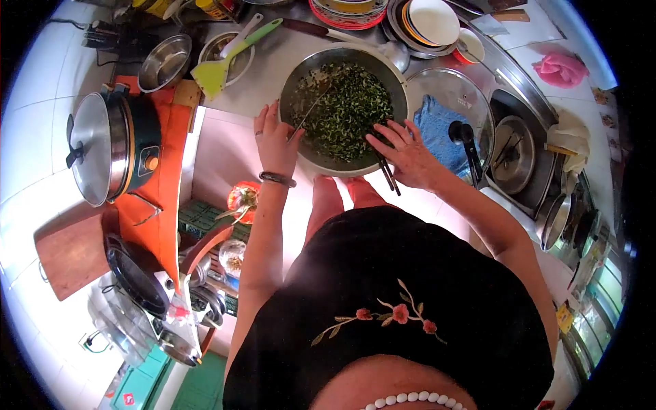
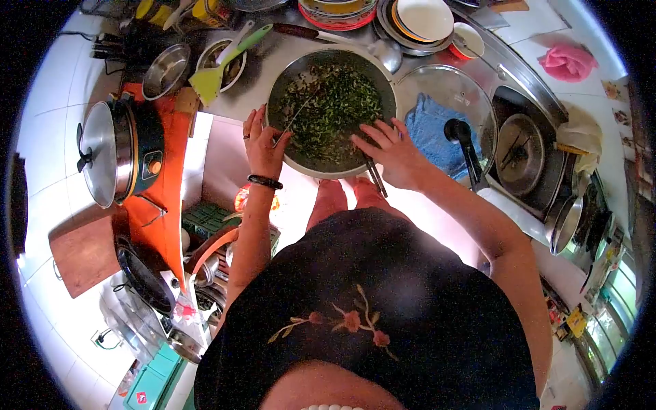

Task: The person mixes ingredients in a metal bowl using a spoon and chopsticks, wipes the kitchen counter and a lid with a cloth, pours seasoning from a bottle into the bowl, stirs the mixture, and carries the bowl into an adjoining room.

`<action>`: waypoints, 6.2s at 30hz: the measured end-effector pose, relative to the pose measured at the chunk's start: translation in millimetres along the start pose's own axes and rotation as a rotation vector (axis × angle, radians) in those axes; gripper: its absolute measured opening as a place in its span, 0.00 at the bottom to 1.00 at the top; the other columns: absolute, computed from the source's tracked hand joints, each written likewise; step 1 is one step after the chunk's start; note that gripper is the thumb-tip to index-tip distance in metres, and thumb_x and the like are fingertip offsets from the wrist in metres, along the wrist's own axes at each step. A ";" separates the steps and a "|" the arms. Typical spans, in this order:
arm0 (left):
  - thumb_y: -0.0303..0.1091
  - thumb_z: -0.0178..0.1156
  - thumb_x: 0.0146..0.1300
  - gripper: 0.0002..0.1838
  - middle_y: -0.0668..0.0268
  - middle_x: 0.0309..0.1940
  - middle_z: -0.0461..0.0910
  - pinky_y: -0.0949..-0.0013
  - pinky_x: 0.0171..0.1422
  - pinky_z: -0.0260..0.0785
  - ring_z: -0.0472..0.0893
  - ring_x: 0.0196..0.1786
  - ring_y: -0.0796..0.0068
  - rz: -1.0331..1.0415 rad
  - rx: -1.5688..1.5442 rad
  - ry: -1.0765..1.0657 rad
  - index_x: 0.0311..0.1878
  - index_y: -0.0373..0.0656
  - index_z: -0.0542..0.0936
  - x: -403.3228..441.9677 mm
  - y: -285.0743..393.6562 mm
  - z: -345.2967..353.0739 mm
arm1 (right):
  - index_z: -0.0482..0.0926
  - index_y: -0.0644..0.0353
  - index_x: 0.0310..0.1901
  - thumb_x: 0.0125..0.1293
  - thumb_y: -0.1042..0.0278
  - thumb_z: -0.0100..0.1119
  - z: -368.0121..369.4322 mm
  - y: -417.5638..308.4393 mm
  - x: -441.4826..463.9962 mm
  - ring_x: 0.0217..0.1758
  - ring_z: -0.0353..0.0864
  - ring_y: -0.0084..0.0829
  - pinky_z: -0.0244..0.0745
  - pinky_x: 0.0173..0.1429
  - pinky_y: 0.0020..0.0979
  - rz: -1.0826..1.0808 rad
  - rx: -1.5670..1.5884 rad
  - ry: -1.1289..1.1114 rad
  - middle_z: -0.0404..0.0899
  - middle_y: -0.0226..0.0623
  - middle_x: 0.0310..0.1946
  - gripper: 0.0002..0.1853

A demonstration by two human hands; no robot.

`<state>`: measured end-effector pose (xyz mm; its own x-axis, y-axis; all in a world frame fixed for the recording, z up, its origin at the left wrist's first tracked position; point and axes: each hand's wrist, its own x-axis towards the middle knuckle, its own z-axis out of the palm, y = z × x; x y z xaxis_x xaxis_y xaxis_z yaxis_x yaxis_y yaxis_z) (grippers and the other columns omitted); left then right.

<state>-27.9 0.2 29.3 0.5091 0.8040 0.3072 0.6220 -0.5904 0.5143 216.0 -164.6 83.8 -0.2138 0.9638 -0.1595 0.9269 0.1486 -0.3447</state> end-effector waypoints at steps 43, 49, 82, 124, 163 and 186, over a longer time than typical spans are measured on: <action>0.27 0.60 0.56 0.18 0.52 0.62 0.68 0.48 0.72 0.46 0.65 0.65 0.52 -0.255 -0.252 0.250 0.50 0.41 0.73 -10.1 56.6 -28.8 | 0.67 0.61 0.31 0.53 0.81 0.56 -29.2 50.2 33.8 0.49 0.74 0.37 0.70 0.52 0.32 0.212 0.593 0.619 0.71 0.44 0.55 0.08; 0.28 0.56 0.62 0.18 0.52 0.63 0.67 0.58 0.69 0.56 0.65 0.66 0.55 -0.193 -0.430 0.156 0.55 0.37 0.71 13.2 86.5 -20.8 | 0.67 0.53 0.57 0.62 0.62 0.54 -12.9 38.6 53.0 0.67 0.62 0.45 0.60 0.66 0.41 0.106 0.099 0.196 0.52 0.49 0.70 0.22; 0.29 0.50 0.69 0.19 0.56 0.60 0.70 0.64 0.65 0.64 0.71 0.60 0.65 -0.242 -1.082 -0.205 0.61 0.34 0.67 -57.2 170.6 -55.9 | 0.38 0.48 0.73 0.54 0.57 0.68 23.5 81.4 -149.8 0.47 0.78 0.51 0.78 0.47 0.43 0.842 -0.011 0.341 0.71 0.50 0.49 0.54; 0.50 0.63 0.52 0.42 0.50 0.72 0.49 0.39 0.74 0.32 0.48 0.75 0.52 0.214 -0.033 -0.423 0.69 0.48 0.61 -102.8 313.3 268.9 | 0.48 0.57 0.73 0.55 0.73 0.61 -94.0 237.6 -369.5 0.44 0.71 0.30 0.70 0.48 0.31 0.719 0.418 0.567 0.74 0.40 0.45 0.45; 0.41 0.53 0.64 0.21 0.55 0.51 0.78 0.56 0.62 0.65 0.76 0.54 0.54 -1.461 -0.140 0.319 0.58 0.42 0.74 -637.7 -12.2 -122.3 | 0.51 0.54 0.71 0.49 0.65 0.68 91.2 -759.3 321.4 0.54 0.76 0.50 0.71 0.57 0.42 -0.821 0.086 -0.029 0.77 0.52 0.49 0.48; 0.41 0.53 0.63 0.23 0.54 0.53 0.77 0.55 0.62 0.63 0.75 0.55 0.54 -1.340 -0.153 0.359 0.58 0.41 0.73 -627.1 -55.4 -155.6 | 0.71 0.60 0.49 0.50 0.61 0.69 127.9 -800.3 336.6 0.52 0.77 0.48 0.73 0.53 0.44 -0.843 0.019 -0.004 0.78 0.50 0.47 0.25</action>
<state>-474.2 -460.2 -67.3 -0.6079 0.7317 -0.3083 0.4262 0.6284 0.6507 -637.1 12.5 187.7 -0.8333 0.5308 0.1547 0.4510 0.8144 -0.3652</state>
